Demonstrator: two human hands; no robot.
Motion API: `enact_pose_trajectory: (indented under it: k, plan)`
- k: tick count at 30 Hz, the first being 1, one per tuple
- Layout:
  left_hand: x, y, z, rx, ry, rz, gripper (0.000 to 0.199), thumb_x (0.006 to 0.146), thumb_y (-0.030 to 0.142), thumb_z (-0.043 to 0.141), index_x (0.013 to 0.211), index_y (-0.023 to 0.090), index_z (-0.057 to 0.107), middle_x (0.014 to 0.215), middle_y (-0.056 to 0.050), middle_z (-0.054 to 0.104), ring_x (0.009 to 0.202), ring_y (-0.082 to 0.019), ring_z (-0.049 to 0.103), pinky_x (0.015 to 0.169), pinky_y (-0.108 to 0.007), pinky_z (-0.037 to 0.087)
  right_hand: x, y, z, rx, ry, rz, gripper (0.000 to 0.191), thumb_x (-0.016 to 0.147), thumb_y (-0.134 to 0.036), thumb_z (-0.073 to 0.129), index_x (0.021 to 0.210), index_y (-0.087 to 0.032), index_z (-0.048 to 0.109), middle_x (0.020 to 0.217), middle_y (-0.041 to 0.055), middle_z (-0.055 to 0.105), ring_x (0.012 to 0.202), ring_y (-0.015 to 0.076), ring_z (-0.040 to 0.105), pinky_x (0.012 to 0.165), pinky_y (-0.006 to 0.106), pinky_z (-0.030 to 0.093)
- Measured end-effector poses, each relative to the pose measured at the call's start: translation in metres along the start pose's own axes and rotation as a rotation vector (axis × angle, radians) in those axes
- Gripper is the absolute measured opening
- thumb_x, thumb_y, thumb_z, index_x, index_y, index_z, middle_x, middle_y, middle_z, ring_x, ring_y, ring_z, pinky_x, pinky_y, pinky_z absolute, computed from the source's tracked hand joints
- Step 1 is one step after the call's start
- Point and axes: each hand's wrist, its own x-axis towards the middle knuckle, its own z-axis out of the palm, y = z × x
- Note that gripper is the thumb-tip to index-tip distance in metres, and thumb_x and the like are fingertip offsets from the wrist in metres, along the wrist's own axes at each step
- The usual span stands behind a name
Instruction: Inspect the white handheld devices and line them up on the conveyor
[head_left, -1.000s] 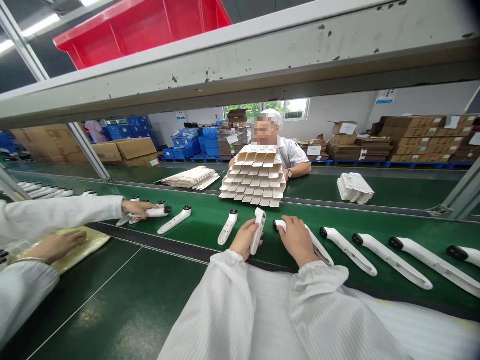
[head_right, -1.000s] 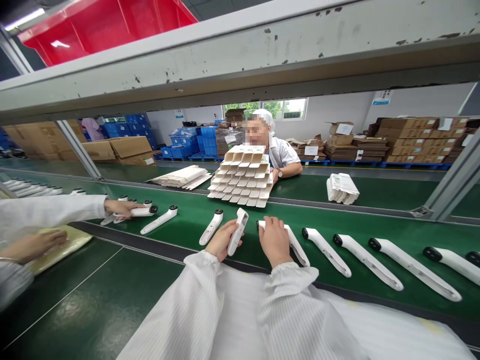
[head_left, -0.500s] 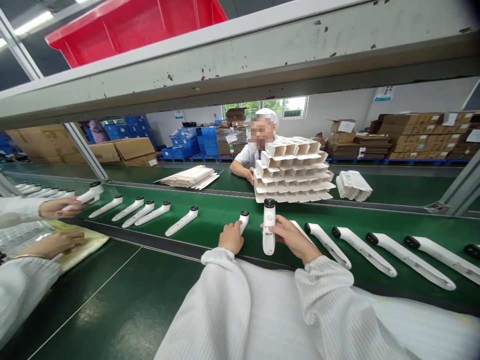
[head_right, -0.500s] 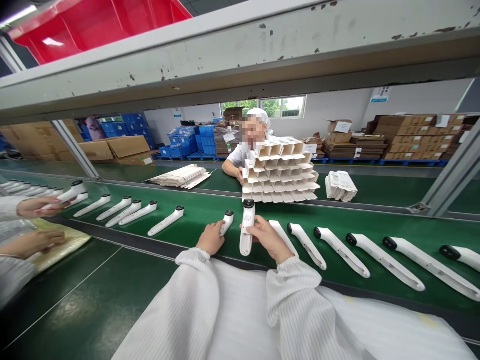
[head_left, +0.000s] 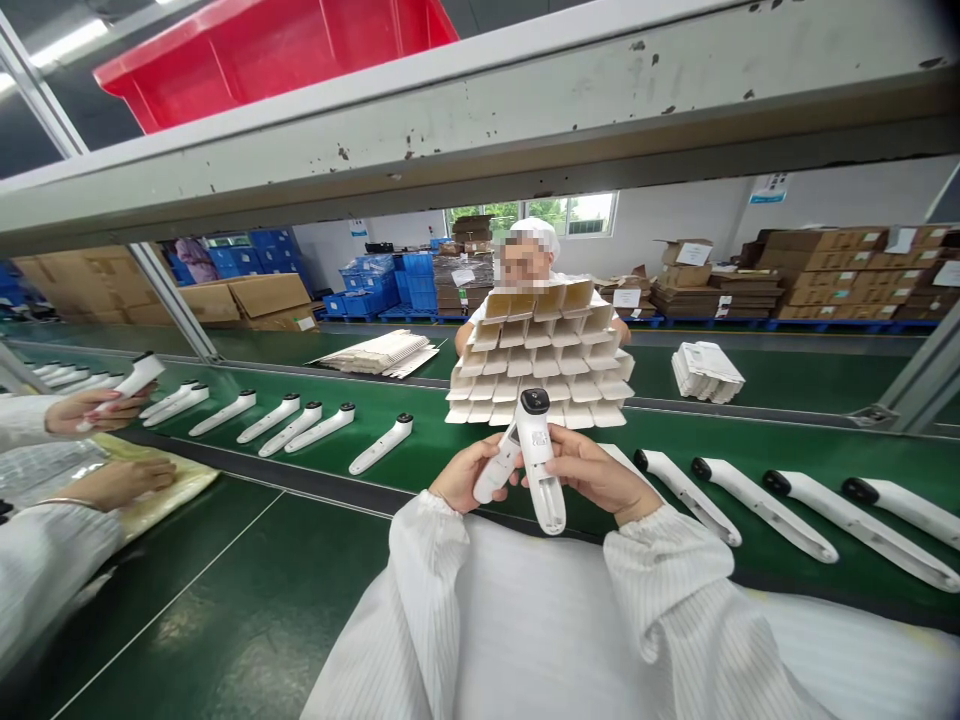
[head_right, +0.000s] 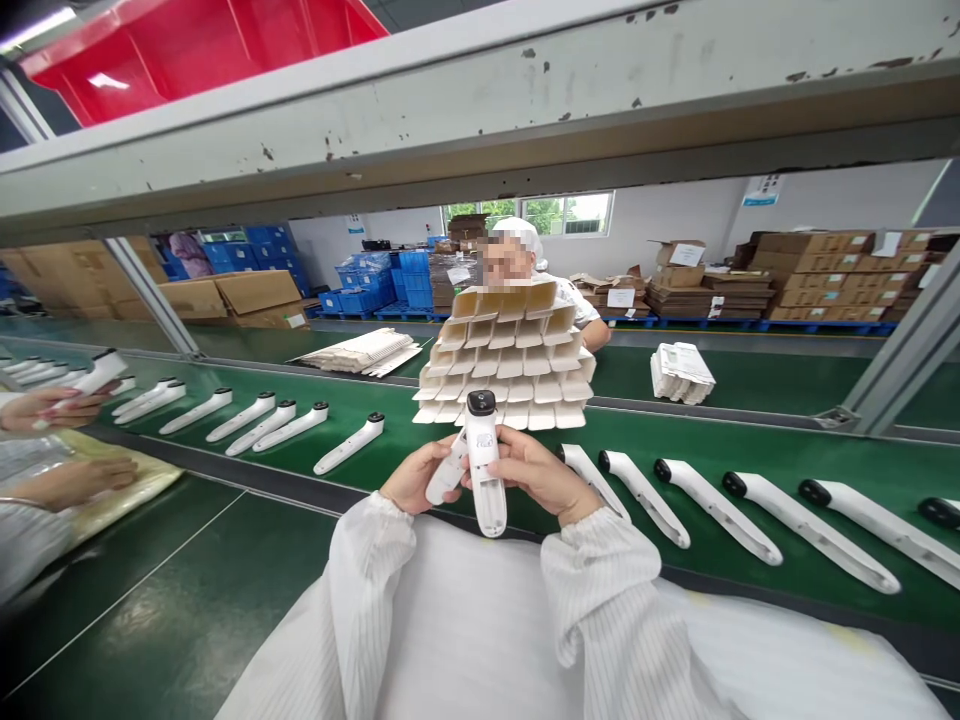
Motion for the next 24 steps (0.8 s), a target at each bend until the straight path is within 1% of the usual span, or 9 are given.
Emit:
enact_pose_trajectory:
  k: [5, 8, 11, 14, 16, 18, 19, 21, 24]
  plan:
    - [-0.002, -0.005, 0.011, 0.079, -0.102, 0.007, 0.025, 0.073, 0.030, 0.067, 0.085, 0.014, 0.053, 0.069, -0.002, 0.054, 0.052, -0.011, 0.052, 0.037, -0.016, 0.037, -0.007, -0.014, 0.004, -0.059, -0.183, -0.005, 0.054, 0.072, -0.030, 0.070, 0.120, -0.017, 0.050, 0.099, 0.0084, 0.067, 0.087, 0.0192, 0.065, 0.080, 0.036, 0.050]
    - [-0.005, 0.000, 0.015, 0.084, -0.136, 0.040, 0.031, 0.071, 0.028, 0.070, 0.092, 0.015, 0.053, 0.071, -0.002, 0.056, 0.052, -0.011, 0.053, 0.041, -0.019, 0.042, -0.016, -0.025, 0.002, -0.092, -0.183, -0.013, 0.057, 0.071, -0.033, 0.071, 0.121, -0.017, 0.048, 0.102, 0.0102, 0.066, 0.089, 0.0208, 0.064, 0.081, 0.038, 0.050]
    - [-0.009, 0.008, 0.019, 0.054, -0.185, 0.124, 0.035, 0.074, 0.027, 0.067, 0.104, 0.018, 0.051, 0.068, 0.000, 0.055, 0.049, -0.011, 0.052, 0.041, -0.022, 0.044, -0.033, -0.039, -0.010, -0.167, 0.007, -0.032, 0.058, 0.070, -0.036, 0.069, 0.120, -0.018, 0.048, 0.102, 0.0100, 0.066, 0.084, 0.0208, 0.065, 0.078, 0.037, 0.050]
    - [-0.011, 0.016, 0.023, 0.031, -0.225, 0.194, 0.033, 0.078, 0.025, 0.064, 0.107, 0.019, 0.051, 0.064, 0.002, 0.053, 0.046, -0.009, 0.048, 0.041, -0.021, 0.043, -0.052, -0.049, -0.033, -0.309, 0.357, 0.005, 0.055, 0.074, -0.037, 0.062, 0.123, -0.021, 0.043, 0.109, 0.0102, 0.063, 0.088, 0.0215, 0.064, 0.075, 0.033, 0.049]
    - [-0.013, 0.021, 0.027, 0.031, -0.225, 0.220, 0.031, 0.079, 0.026, 0.063, 0.108, 0.018, 0.052, 0.063, 0.002, 0.052, 0.046, -0.009, 0.047, 0.041, -0.020, 0.043, -0.058, -0.051, -0.048, -0.458, 0.563, 0.114, 0.049, 0.078, -0.038, 0.054, 0.123, -0.021, 0.042, 0.113, 0.0108, 0.061, 0.091, 0.0220, 0.063, 0.074, 0.031, 0.048]
    - [-0.015, 0.025, 0.031, 0.036, -0.214, 0.227, 0.030, 0.081, 0.029, 0.062, 0.108, 0.018, 0.054, 0.063, 0.002, 0.052, 0.046, -0.009, 0.047, 0.041, -0.020, 0.043, -0.056, -0.046, -0.060, -0.724, 0.718, 0.348, 0.044, 0.079, -0.034, 0.049, 0.119, -0.017, 0.043, 0.112, 0.0136, 0.061, 0.090, 0.0241, 0.063, 0.073, 0.032, 0.046]
    - [-0.016, 0.027, 0.033, 0.040, -0.211, 0.222, 0.030, 0.082, 0.031, 0.060, 0.108, 0.018, 0.054, 0.063, 0.002, 0.052, 0.045, -0.009, 0.047, 0.040, -0.020, 0.043, -0.053, -0.040, -0.064, -0.884, 0.752, 0.493, 0.041, 0.080, -0.033, 0.047, 0.116, -0.015, 0.045, 0.109, 0.0155, 0.062, 0.090, 0.0258, 0.063, 0.072, 0.033, 0.045]
    - [-0.017, 0.029, 0.037, 0.050, -0.206, 0.200, 0.030, 0.085, 0.037, 0.056, 0.108, 0.017, 0.055, 0.063, 0.001, 0.052, 0.044, -0.009, 0.048, 0.038, -0.020, 0.042, -0.044, -0.025, -0.069, -1.151, 0.703, 0.736, 0.037, 0.081, -0.031, 0.043, 0.111, -0.011, 0.049, 0.105, 0.0181, 0.062, 0.090, 0.0289, 0.062, 0.070, 0.035, 0.043]
    - [-0.015, 0.032, 0.043, 0.031, -0.184, 0.160, 0.036, 0.087, 0.044, 0.051, 0.111, 0.017, 0.056, 0.065, 0.000, 0.053, 0.044, -0.010, 0.049, 0.037, -0.020, 0.041, -0.034, -0.001, -0.072, -1.320, 0.545, 0.856, 0.032, 0.082, -0.027, 0.038, 0.106, -0.011, 0.053, 0.104, 0.0172, 0.063, 0.092, 0.0284, 0.061, 0.070, 0.034, 0.041]
